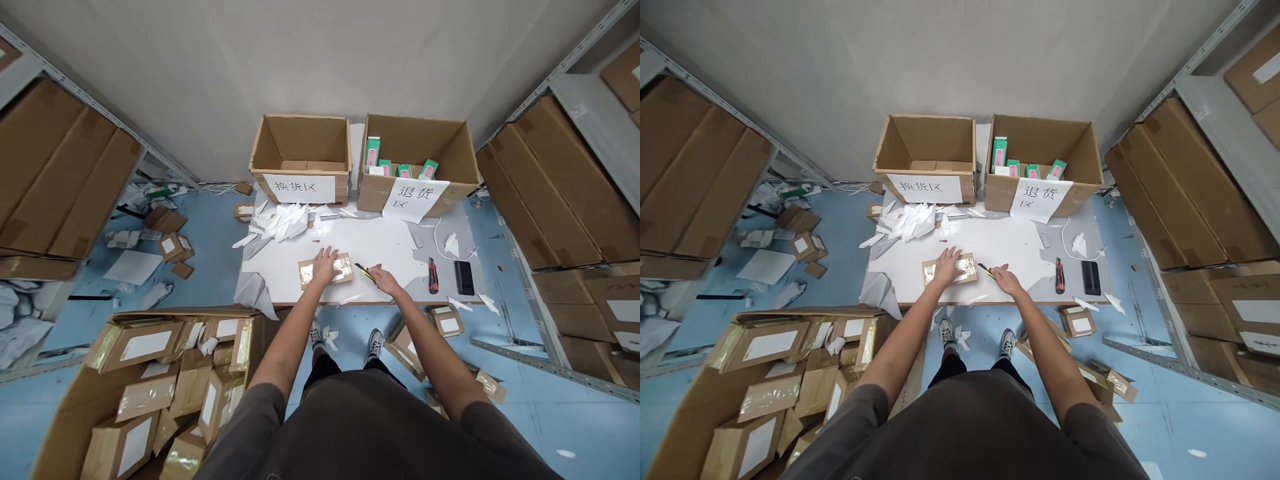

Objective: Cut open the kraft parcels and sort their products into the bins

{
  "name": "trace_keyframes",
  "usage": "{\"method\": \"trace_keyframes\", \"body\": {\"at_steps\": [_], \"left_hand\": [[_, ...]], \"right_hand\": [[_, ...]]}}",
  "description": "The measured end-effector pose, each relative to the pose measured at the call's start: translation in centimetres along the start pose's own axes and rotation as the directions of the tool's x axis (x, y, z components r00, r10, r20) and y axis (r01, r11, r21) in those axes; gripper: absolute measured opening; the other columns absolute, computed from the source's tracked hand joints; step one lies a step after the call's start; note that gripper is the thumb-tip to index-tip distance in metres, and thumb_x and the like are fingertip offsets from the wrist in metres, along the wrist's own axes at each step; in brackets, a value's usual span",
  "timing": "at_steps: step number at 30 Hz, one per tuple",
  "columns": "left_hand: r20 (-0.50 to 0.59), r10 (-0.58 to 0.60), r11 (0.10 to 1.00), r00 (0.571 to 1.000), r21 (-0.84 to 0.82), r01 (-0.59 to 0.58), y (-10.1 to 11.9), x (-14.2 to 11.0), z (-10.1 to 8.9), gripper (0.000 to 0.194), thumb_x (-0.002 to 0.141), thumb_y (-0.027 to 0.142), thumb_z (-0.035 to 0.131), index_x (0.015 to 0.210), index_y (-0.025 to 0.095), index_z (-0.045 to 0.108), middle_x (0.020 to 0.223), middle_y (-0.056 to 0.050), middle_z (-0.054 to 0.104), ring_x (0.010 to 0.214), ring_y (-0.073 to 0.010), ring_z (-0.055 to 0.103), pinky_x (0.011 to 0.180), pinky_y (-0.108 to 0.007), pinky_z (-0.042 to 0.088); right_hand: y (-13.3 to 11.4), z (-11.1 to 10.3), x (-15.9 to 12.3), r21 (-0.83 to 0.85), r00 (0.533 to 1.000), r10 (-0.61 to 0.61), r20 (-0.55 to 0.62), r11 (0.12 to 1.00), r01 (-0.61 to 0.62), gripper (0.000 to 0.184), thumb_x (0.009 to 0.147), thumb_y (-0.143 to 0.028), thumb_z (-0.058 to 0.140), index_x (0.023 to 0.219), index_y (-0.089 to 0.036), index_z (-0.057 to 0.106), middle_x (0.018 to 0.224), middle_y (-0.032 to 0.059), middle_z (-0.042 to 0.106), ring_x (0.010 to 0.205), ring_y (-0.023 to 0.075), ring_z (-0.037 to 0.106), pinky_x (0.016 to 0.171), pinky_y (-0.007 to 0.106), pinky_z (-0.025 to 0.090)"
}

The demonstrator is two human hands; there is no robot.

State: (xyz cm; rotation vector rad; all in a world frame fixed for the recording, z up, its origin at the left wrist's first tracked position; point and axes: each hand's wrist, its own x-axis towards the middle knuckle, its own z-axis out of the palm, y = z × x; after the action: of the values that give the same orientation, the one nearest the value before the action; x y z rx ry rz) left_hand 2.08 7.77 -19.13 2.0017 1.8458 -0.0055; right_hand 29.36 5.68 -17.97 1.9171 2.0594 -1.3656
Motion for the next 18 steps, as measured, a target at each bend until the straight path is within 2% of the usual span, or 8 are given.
{"method": "trace_keyframes", "body": {"at_steps": [2, 5, 9, 13, 18], "left_hand": [[0.045, 0.004, 0.999, 0.999, -0.039, -0.002, -0.4, 0.6, 0.2, 0.08, 0.086, 0.037, 0.085, 0.157, 0.031, 0.049, 0.164, -0.012, 0.05, 0.154, -0.0348, 0.042, 0.127, -0.054, 0.03], [0.035, 0.025, 0.997, 0.999, -0.075, -0.022, -1.0, 0.6, 0.7, 0.071, 0.093, 0.039, 0.076, 0.158, 0.03, 0.049, 0.164, -0.011, 0.051, 0.155, -0.0324, 0.042, 0.13, -0.055, 0.024], [-0.048, 0.116, 0.993, 0.992, -0.034, -0.117, -1.5, -0.4, 1.7, 0.059, 0.104, 0.038, 0.056, 0.161, 0.025, 0.046, 0.164, -0.012, 0.052, 0.157, -0.0307, 0.04, 0.131, -0.056, 0.023], [-0.139, 0.15, 0.989, 0.979, 0.012, -0.15, -1.8, -1.0, 3.3, 0.055, 0.106, 0.032, 0.049, 0.159, 0.023, 0.05, 0.162, -0.013, 0.054, 0.156, -0.0302, 0.042, 0.132, -0.056, 0.023], [-0.241, 0.149, 0.985, 0.959, -0.045, -0.165, -2.3, -0.7, 5.0, 0.047, 0.109, 0.037, 0.044, 0.148, 0.018, 0.062, 0.159, -0.013, 0.056, 0.154, -0.031, 0.046, 0.133, -0.054, 0.026]], "right_hand": [[-0.2, 0.1, 0.4, -0.046, 0.999, -0.041, -0.011, 0.998, 0.04, 0.049, 0.111, -0.054, 0.031, 0.121, -0.027, 0.071, 0.104, 0.0033, 0.074, 0.096, 0.0226, 0.069, 0.082, 0.029, 0.049], [-0.6, 0.0, 0.7, -0.122, 0.996, -0.089, -0.018, 0.989, 0.086, 0.04, 0.109, -0.052, 0.044, 0.128, -0.028, 0.07, 0.114, 0.0045, 0.074, 0.106, 0.0234, 0.066, 0.086, 0.029, 0.048], [-1.3, -0.2, 1.1, -0.239, 0.987, -0.155, -0.043, 0.961, 0.14, 0.036, 0.107, -0.05, 0.052, 0.131, -0.028, 0.069, 0.123, 0.0065, 0.071, 0.12, 0.0252, 0.06, 0.094, 0.031, 0.046], [-1.6, -0.1, 1.5, -0.288, 0.97, -0.24, -0.045, 0.933, 0.218, 0.034, 0.108, -0.048, 0.052, 0.133, -0.029, 0.067, 0.123, 0.0072, 0.069, 0.123, 0.026, 0.058, 0.095, 0.034, 0.045], [-0.7, 0.4, 2.4, -0.31, 0.945, -0.311, -0.101, 0.912, 0.267, 0.032, 0.11, -0.046, 0.052, 0.132, -0.029, 0.068, 0.118, 0.0081, 0.069, 0.118, 0.0262, 0.06, 0.092, 0.034, 0.046]]}}
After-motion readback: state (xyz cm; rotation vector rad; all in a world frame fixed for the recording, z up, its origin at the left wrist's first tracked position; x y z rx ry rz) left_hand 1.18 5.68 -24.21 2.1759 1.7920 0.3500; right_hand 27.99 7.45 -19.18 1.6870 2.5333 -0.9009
